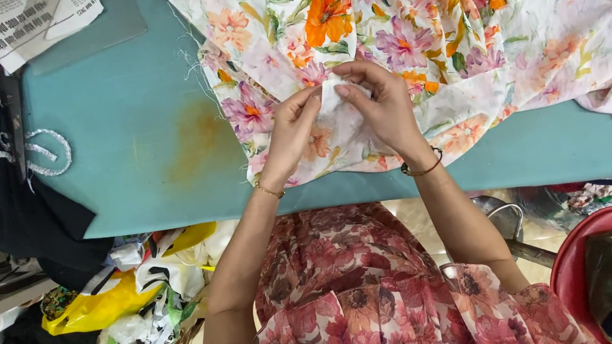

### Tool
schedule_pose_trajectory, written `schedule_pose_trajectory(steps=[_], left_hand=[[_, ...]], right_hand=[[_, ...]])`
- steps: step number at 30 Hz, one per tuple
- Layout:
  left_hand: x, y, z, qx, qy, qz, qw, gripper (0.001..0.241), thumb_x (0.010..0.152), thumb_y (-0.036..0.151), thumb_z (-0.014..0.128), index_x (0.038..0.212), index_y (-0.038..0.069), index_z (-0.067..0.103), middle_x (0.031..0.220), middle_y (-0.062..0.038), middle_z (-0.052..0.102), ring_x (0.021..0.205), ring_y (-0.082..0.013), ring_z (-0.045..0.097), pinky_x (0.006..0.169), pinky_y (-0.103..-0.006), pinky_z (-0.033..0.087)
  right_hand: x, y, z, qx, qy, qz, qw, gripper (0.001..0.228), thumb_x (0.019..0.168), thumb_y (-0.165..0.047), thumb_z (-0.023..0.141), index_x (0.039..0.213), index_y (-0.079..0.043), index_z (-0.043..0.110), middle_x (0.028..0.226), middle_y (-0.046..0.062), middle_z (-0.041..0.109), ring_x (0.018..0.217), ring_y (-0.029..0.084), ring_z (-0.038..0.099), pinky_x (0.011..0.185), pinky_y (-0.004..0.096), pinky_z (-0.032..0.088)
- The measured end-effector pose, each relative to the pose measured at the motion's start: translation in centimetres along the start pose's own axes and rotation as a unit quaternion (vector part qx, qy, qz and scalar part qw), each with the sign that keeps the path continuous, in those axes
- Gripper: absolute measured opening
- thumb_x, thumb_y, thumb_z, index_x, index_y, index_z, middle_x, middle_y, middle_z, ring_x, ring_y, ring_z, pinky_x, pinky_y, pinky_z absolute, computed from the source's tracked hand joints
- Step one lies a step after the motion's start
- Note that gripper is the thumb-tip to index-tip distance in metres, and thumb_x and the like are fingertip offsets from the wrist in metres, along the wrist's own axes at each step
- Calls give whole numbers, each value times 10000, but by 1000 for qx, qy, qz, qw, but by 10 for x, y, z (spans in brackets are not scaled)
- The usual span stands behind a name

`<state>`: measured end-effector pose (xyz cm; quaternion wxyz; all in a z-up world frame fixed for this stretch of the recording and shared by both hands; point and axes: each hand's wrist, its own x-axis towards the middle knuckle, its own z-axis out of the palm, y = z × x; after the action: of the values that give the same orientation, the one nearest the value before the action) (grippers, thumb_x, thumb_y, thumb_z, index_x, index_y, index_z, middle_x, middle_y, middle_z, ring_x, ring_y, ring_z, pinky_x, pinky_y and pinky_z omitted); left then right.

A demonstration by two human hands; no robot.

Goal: Measuring and arranging floral fabric on a table using a ruler and measuring tape.

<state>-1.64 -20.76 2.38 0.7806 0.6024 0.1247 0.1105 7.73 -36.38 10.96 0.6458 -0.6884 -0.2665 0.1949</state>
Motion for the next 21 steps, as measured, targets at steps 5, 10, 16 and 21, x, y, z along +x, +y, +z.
schedule_pose_trajectory(steps=[5,10,16,21], left_hand=[[-4,5,4,51,13,48,997,289,1102,137,579,1277,-66,686,1069,-14,724,970,-39,619,831,-202,516],[-22,50,20,70,7,3,997,255,1015,73,648,1247,-27,676,910,-24,693,730,-52,613,607,-234,504],[-63,57,-49,163,172,113,965,180,1035,66,634,1186,39,727,957,-26,720,781,-83,653,667,-264,542],[-117,105,-160,145,309,176,923,51,1112,78,641,1065,94,651,1025,24,609,983,-80,552,897,-250,456]], right_hand=[[1,-8,-1,-85,-2,-5,996,307,966,-68,749,1267,-32,701,1061,-7,700,958,52,605,818,233,538],[5,-13,-7,-114,-38,35,992,263,997,-133,724,1246,-46,722,965,3,708,858,48,596,727,233,504],[4,-22,-27,-145,-334,142,920,391,996,-308,718,1307,-72,701,929,17,722,737,112,597,640,313,502],[-8,-57,-52,-223,-414,177,865,505,819,-373,833,1203,-71,710,840,41,734,743,116,641,664,313,530]])
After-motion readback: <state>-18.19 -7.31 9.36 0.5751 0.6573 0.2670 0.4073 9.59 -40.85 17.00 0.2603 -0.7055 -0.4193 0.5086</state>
